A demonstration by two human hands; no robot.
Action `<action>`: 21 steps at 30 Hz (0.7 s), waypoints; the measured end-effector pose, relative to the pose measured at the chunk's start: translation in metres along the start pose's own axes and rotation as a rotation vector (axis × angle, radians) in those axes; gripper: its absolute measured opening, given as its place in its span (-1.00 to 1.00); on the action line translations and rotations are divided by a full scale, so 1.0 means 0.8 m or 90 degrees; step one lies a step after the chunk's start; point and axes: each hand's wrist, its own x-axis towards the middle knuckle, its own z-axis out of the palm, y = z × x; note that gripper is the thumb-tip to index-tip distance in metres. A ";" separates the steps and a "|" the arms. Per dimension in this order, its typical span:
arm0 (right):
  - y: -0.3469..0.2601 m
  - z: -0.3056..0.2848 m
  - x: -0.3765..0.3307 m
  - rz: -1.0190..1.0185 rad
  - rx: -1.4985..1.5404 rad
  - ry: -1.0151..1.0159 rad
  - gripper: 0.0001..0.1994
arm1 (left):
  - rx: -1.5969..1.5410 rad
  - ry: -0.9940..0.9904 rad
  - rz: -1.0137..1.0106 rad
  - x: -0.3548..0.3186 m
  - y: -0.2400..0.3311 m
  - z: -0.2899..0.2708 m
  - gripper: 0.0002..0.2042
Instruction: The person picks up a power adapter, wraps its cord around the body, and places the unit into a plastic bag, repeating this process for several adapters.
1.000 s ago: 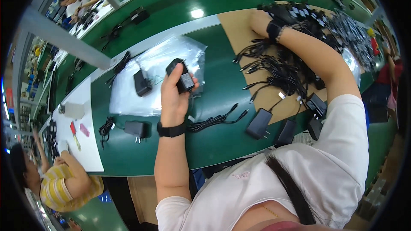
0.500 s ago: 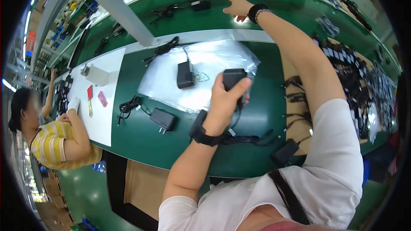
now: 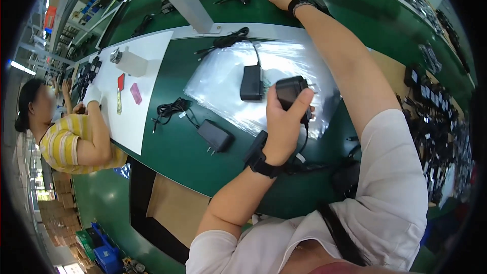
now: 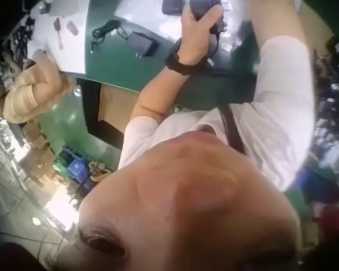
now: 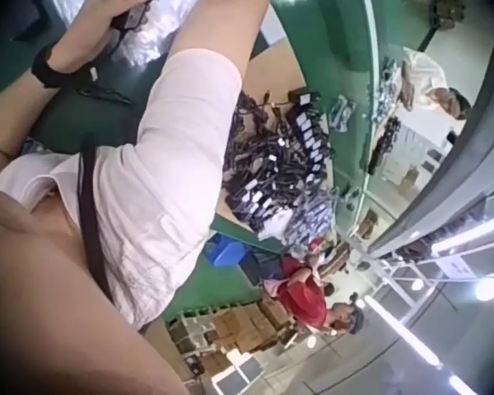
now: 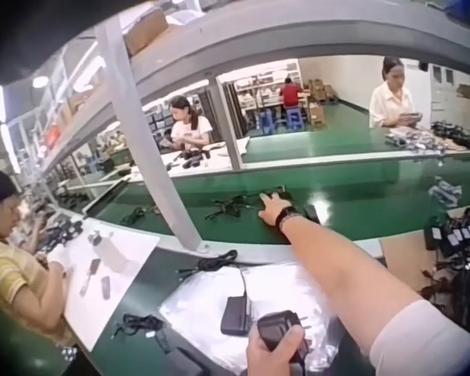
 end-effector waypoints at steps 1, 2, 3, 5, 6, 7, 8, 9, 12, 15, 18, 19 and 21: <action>0.012 -0.005 -0.014 -0.020 -0.017 -0.017 -0.46 | -0.005 0.000 -0.003 -0.001 -0.004 0.001 -0.68; 0.012 -0.009 -0.030 0.012 0.015 0.032 -0.50 | -0.009 -0.008 0.005 0.001 -0.005 -0.004 -0.68; 0.027 -0.010 -0.043 0.059 0.041 0.085 -0.54 | -0.020 -0.017 0.007 0.000 -0.004 0.000 -0.70; 0.056 -0.031 -0.053 -0.040 0.066 0.134 -0.63 | -0.017 -0.003 0.039 0.001 -0.004 0.002 -0.72; 0.068 -0.047 -0.063 0.001 0.225 0.123 -0.66 | -0.013 -0.016 0.051 0.001 -0.003 0.004 -0.73; 0.076 -0.065 -0.077 0.062 0.426 0.117 -0.68 | -0.011 -0.021 0.064 -0.002 0.001 0.004 -0.75; 0.084 -0.082 -0.095 0.113 0.616 0.124 -0.70 | -0.010 -0.023 0.060 -0.004 0.004 0.003 -0.75; 0.090 -0.102 -0.112 0.148 0.780 0.152 -0.72 | -0.008 -0.025 0.058 -0.005 0.005 0.005 -0.76; 0.133 -0.188 -0.164 0.093 0.942 0.238 -0.81 | -0.013 -0.045 0.040 -0.011 0.007 0.020 -0.76; 0.170 -0.285 -0.233 -0.017 0.891 0.265 -0.87 | 0.017 -0.048 0.034 -0.016 0.006 0.020 -0.76; 0.215 -0.354 -0.308 -0.069 1.113 0.161 -0.90 | 0.029 -0.054 0.043 -0.018 0.001 0.020 -0.74; 0.203 -0.353 -0.339 -0.169 0.851 0.342 -0.90 | 0.029 -0.056 0.042 -0.017 -0.001 0.017 -0.74; 0.231 -0.365 -0.378 -0.245 0.953 0.258 -0.85 | 0.035 -0.051 0.040 -0.018 -0.003 0.020 -0.73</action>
